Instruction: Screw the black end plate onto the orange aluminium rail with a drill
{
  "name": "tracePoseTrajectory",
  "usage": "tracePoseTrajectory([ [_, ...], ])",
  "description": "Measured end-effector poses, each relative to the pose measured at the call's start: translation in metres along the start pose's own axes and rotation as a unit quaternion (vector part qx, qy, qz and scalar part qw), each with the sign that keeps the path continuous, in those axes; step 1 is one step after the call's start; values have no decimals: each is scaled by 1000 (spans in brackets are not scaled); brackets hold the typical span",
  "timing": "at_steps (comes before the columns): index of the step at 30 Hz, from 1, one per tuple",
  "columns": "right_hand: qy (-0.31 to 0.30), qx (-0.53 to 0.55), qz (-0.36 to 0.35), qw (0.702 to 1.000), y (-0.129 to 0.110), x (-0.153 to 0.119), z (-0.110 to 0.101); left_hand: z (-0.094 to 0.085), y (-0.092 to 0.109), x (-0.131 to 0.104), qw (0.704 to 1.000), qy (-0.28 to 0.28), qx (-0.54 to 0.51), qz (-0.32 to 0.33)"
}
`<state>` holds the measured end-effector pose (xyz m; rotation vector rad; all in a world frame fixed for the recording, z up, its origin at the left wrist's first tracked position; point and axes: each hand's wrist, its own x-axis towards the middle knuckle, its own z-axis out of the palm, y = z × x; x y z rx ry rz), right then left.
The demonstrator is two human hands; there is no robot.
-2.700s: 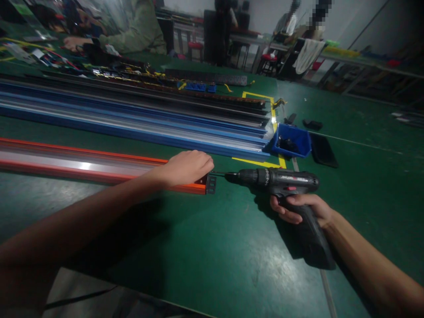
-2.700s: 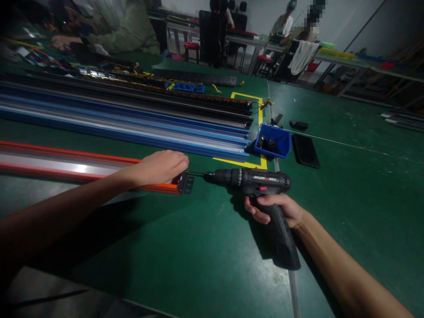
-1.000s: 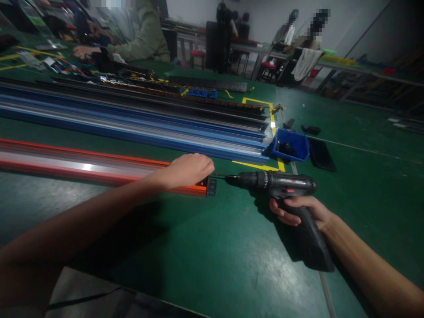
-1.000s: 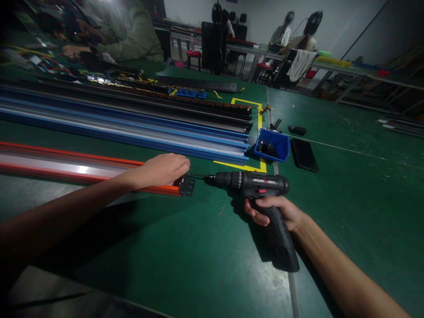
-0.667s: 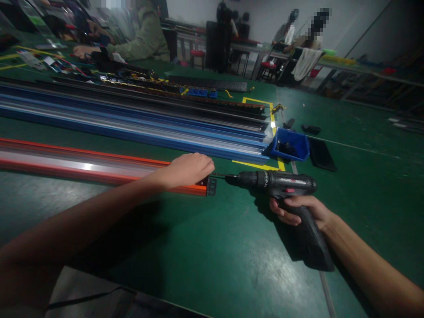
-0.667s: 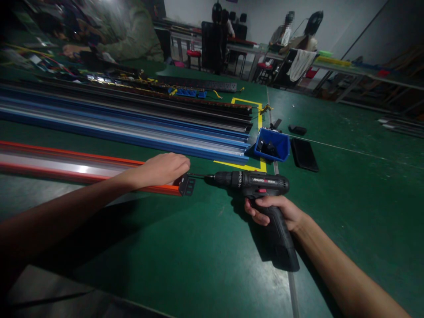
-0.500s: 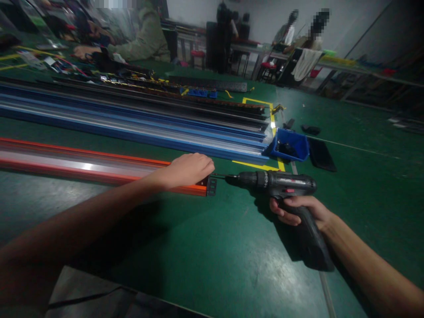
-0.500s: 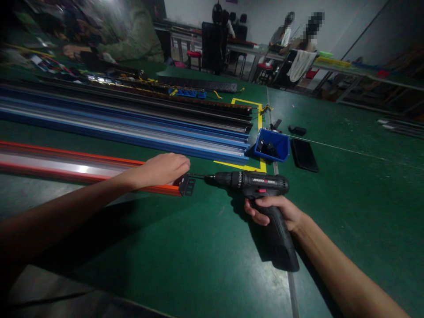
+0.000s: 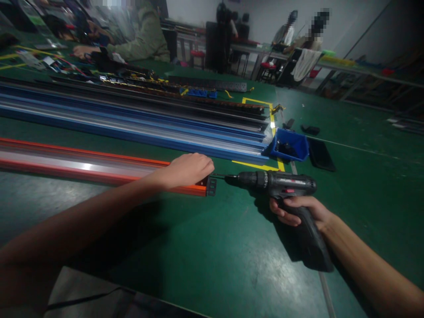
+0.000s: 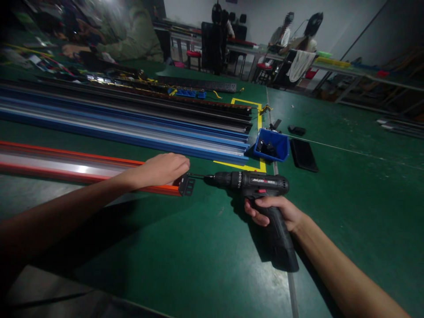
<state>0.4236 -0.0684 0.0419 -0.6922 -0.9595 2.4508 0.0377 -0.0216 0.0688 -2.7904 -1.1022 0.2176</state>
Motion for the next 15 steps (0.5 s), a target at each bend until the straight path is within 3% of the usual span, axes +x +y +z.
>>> tracePoseTrajectory([
  [15,11,7,6,1000,0,-2,1,2,0,-1,1000,11,10,5],
])
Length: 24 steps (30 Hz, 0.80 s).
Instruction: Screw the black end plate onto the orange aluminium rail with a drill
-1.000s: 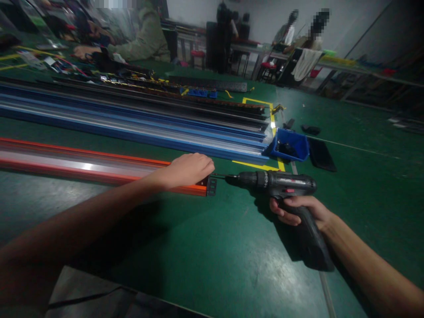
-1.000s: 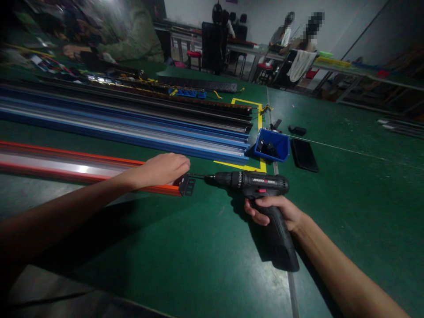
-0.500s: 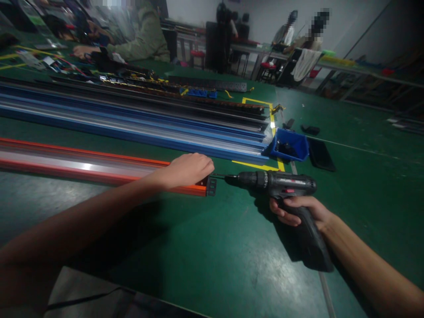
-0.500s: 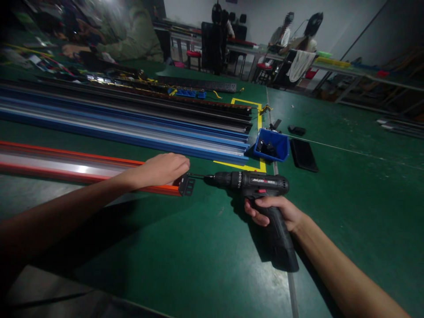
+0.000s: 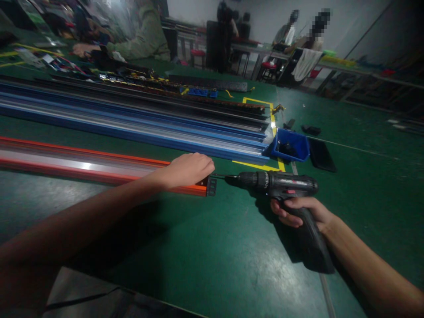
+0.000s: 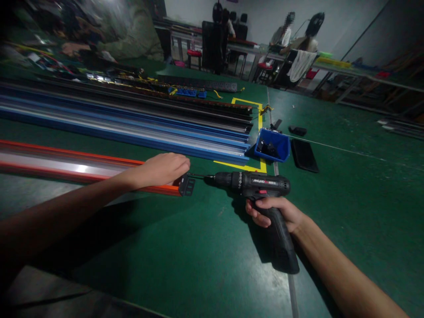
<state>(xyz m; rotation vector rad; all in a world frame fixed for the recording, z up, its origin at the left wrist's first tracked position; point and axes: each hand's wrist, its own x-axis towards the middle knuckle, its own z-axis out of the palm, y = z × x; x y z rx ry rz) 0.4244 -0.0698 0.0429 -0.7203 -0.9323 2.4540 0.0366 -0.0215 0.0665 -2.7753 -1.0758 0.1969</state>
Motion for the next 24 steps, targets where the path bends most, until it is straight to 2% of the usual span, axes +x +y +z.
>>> tracePoseTrajectory([
  [18,3,-1,7,1000,0,0,-1,-2,1,0,1000,-6,5,0],
  [24,14,-11,6,1000,-1,1,1,-3,1,0,1000,3,-25,-9],
])
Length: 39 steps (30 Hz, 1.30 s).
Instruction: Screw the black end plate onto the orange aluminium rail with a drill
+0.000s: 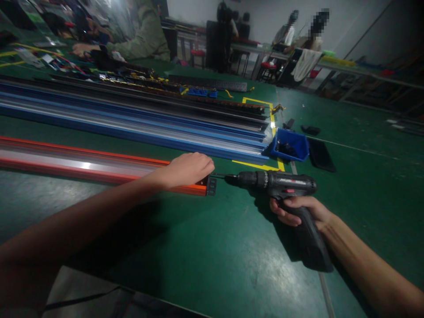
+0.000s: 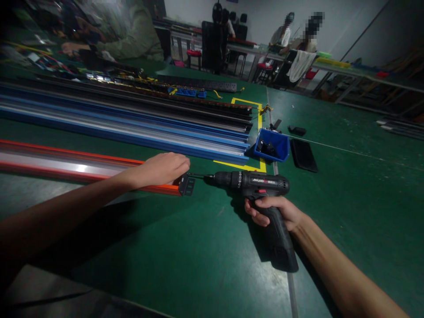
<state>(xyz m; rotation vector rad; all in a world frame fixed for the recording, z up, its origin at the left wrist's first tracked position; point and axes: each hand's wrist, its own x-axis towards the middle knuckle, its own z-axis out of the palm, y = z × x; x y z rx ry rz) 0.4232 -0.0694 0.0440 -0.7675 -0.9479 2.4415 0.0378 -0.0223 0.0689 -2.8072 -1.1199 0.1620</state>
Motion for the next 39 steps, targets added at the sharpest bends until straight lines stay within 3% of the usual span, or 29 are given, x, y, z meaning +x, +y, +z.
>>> tracePoseTrajectory([
  [39,-17,8,-1,1000,3,0,-5,-3,0,0,1000,-9,6,-7],
])
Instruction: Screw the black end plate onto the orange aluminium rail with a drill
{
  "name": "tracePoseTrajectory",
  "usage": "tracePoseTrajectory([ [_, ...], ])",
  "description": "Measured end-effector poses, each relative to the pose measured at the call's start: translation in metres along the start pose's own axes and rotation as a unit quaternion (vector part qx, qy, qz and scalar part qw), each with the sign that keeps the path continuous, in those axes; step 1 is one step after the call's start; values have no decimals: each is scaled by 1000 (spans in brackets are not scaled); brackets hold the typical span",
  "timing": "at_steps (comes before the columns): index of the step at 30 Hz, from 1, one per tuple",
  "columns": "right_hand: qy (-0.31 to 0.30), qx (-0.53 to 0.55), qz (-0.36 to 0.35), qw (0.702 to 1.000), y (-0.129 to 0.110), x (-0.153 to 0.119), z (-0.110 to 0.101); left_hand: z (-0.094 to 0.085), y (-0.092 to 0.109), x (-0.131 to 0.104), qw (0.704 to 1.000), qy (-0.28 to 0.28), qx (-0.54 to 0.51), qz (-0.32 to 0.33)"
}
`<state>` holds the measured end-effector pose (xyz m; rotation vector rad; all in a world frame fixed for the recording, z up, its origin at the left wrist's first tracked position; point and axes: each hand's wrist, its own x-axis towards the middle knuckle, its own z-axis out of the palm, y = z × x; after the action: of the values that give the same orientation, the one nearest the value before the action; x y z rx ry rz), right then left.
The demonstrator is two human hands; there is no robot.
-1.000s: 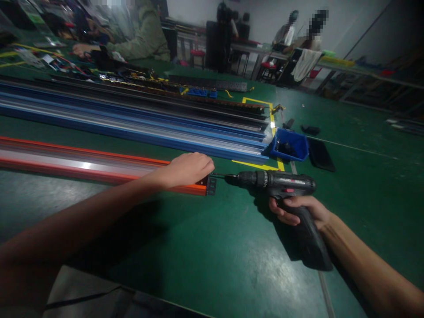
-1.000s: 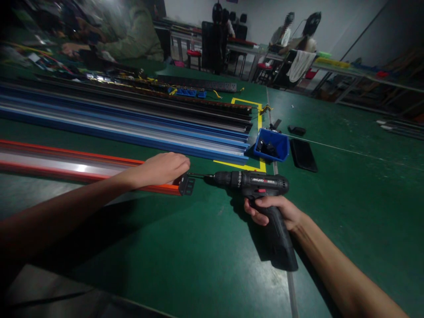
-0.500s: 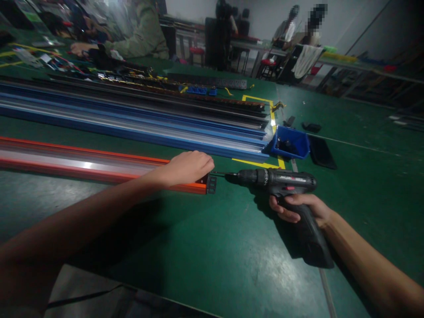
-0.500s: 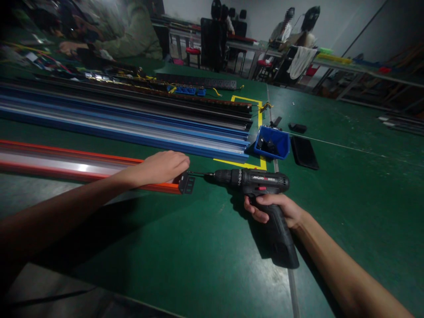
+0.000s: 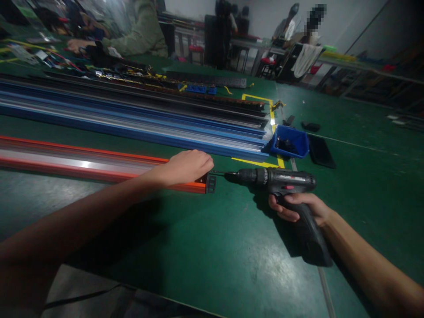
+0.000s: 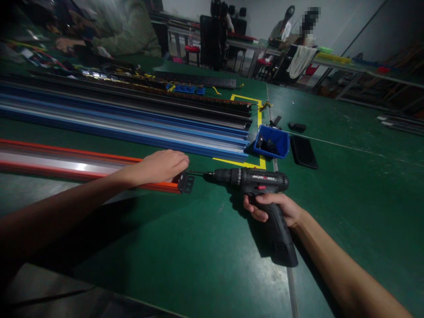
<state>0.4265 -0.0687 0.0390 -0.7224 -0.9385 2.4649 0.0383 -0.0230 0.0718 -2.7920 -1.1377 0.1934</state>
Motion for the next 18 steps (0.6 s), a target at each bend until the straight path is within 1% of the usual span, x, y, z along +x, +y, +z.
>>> tracePoseTrajectory([
  [3,1,-7,-1,1000,0,0,0,1,0,0,1000,1,-2,-7],
  [8,8,-21,-1,1000,-1,1,0,3,-1,0,1000,9,6,4],
  [13,0,-16,-5,1000,-1,1,1,-2,1,0,1000,-11,22,3],
  [18,0,-20,-5,1000,-1,1,1,-4,2,0,1000,-5,-6,-11],
])
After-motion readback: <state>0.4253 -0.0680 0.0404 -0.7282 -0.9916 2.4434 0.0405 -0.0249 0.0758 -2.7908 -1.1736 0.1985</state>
